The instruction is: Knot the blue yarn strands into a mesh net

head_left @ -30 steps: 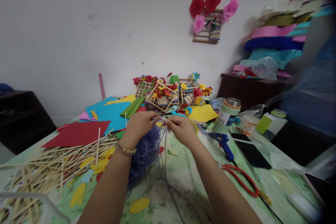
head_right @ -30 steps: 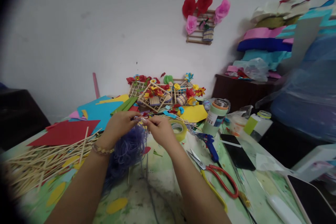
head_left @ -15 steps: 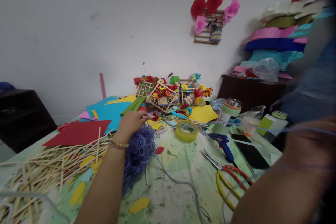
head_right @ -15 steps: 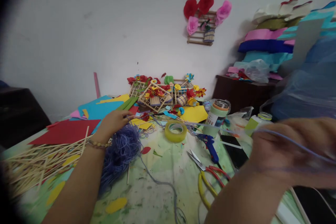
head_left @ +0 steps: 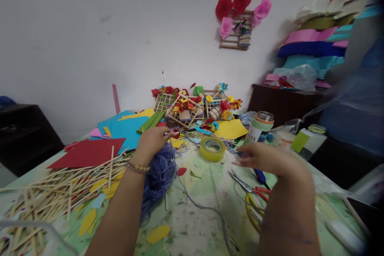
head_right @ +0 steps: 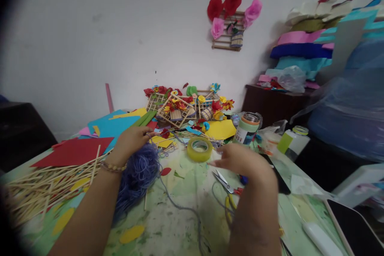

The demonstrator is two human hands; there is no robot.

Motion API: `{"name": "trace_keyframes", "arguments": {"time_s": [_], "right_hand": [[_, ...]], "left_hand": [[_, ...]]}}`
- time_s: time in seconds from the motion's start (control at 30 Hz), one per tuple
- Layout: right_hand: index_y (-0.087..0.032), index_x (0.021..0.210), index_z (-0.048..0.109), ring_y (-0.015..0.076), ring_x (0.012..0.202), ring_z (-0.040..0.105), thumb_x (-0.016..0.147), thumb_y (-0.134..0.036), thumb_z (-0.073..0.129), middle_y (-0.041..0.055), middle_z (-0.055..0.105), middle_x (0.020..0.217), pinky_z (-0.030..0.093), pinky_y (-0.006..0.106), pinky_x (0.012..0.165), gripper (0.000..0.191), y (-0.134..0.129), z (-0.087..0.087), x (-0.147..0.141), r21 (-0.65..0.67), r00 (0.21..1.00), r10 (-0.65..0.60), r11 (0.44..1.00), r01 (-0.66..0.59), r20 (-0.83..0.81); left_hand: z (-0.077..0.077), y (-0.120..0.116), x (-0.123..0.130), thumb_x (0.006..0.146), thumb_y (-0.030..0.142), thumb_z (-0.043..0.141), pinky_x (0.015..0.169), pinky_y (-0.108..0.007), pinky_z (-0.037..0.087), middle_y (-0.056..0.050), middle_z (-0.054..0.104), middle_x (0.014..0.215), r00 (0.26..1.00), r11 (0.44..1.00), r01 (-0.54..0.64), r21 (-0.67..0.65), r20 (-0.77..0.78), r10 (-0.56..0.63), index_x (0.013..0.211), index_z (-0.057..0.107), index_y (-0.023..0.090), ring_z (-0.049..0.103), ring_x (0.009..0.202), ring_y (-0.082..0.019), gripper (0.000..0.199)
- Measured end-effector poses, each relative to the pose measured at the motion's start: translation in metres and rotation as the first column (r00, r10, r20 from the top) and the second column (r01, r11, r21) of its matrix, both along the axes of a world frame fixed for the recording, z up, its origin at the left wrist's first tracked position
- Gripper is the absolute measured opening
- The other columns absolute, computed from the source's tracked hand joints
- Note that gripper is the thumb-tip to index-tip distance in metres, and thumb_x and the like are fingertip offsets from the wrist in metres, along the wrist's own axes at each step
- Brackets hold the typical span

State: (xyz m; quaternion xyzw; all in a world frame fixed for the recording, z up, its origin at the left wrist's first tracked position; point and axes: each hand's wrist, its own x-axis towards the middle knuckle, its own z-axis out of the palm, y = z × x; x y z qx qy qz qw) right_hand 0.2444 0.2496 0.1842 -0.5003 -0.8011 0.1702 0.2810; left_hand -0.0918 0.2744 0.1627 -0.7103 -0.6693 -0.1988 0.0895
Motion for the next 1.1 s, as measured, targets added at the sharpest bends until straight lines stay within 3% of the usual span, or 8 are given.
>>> {"name": "trace_keyframes", "arguments": {"time_s": [0.07,0.2,0.33,0.57,0.73,0.9,1.0,1.1], "right_hand": [[-0.02,0.076,0.072,0.0161,0.056,0.055,0.068,-0.053,0.067,0.0058,0.065,0.065,0.038,0.028,0.053,0.035,0.002,0.0,-0.036,-0.025,0.994,0.045,0.999,-0.043,0.096],[-0.021,0.102,0.067,0.018,0.077,0.059,0.07,-0.054,0.065,0.0069,0.067,0.096,0.041,0.027,0.061,0.046,0.003,-0.011,-0.105,-0.018,0.976,0.206,0.978,-0.207,-0.072],[-0.017,0.076,0.069,0.0125,0.058,0.052,0.071,-0.044,0.068,0.0011,0.062,0.066,0.033,0.024,0.052,0.028,0.014,-0.031,-0.14,-0.124,0.966,0.251,0.958,-0.257,-0.067],[-0.016,0.078,0.072,0.0145,0.07,0.058,0.085,-0.045,0.05,0.0043,0.067,0.074,0.042,0.026,0.066,0.037,0.026,-0.023,-0.11,-0.171,0.881,0.373,0.886,-0.431,-0.291],[-0.015,0.073,0.069,0.0125,0.065,0.055,0.08,-0.056,0.052,0.0044,0.065,0.07,0.042,0.026,0.066,0.044,0.034,-0.015,-0.091,-0.16,0.742,0.209,0.906,-0.392,-0.638],[-0.014,0.064,0.064,0.0102,0.06,0.054,0.068,-0.055,0.066,0.0034,0.063,0.066,0.043,0.024,0.063,0.041,0.045,-0.017,-0.082,-0.181,0.544,0.032,0.925,-0.333,-0.838],[-0.014,0.065,0.062,0.0104,0.06,0.055,0.065,-0.053,0.069,0.004,0.064,0.069,0.043,0.022,0.058,0.04,0.046,-0.014,-0.077,-0.19,0.465,-0.02,0.927,-0.322,-0.885],[-0.014,0.065,0.061,0.0075,0.05,0.047,0.064,-0.05,0.069,0.0022,0.06,0.062,0.028,0.018,0.041,0.037,0.046,-0.011,-0.073,-0.178,0.437,-0.044,0.946,-0.271,-0.899]], "left_hand": [[0.001,-0.002,0.008,0.086,0.047,0.044,0.057,-0.029,0.037,-0.006,0.071,0.082,0.998,1.0,0.002,-0.002,0.056,-0.002,0.088,0.07,0.024,0.063,0.078,-0.023,0.035],[0.003,-0.008,0.029,0.083,0.051,0.047,0.059,-0.028,0.038,-0.006,0.07,0.08,0.966,0.995,0.102,-0.014,0.238,-0.096,0.087,0.071,0.022,0.062,0.074,-0.021,0.038],[0.002,-0.01,0.043,0.08,0.053,0.05,0.059,-0.027,0.039,-0.005,0.069,0.077,0.889,0.968,0.249,-0.019,0.402,-0.221,0.083,0.071,0.018,0.06,0.069,-0.018,0.041],[-0.006,-0.002,0.033,0.078,0.051,0.052,0.059,-0.025,0.04,-0.004,0.067,0.077,0.8,0.886,0.429,-0.175,0.53,-0.283,0.093,0.068,0.013,0.058,0.067,-0.017,0.044],[-0.018,0.002,0.023,0.072,0.048,0.063,0.085,-0.027,0.044,-0.009,0.061,0.115,0.661,0.675,0.675,-0.299,0.651,-0.373,0.118,0.055,0.016,0.056,0.103,-0.021,0.057],[-0.032,0.006,0.025,0.062,0.052,0.07,0.092,-0.034,0.042,-0.015,0.055,0.125,0.797,0.643,0.579,-0.501,0.513,-0.318,0.133,0.039,0.015,0.053,0.111,-0.026,0.085],[-0.037,0.003,0.041,0.06,0.057,0.069,0.089,-0.037,0.044,-0.015,0.058,0.122,0.837,0.611,0.547,-0.573,0.392,-0.382,0.127,0.047,0.015,0.057,0.105,-0.029,0.082],[-0.042,0.0,0.058,0.058,0.043,0.074,0.082,-0.038,0.045,-0.016,0.064,0.109,0.896,0.705,0.441,-0.556,0.227,-0.381,0.108,0.062,0.012,0.06,0.095,-0.032,0.06]]}}
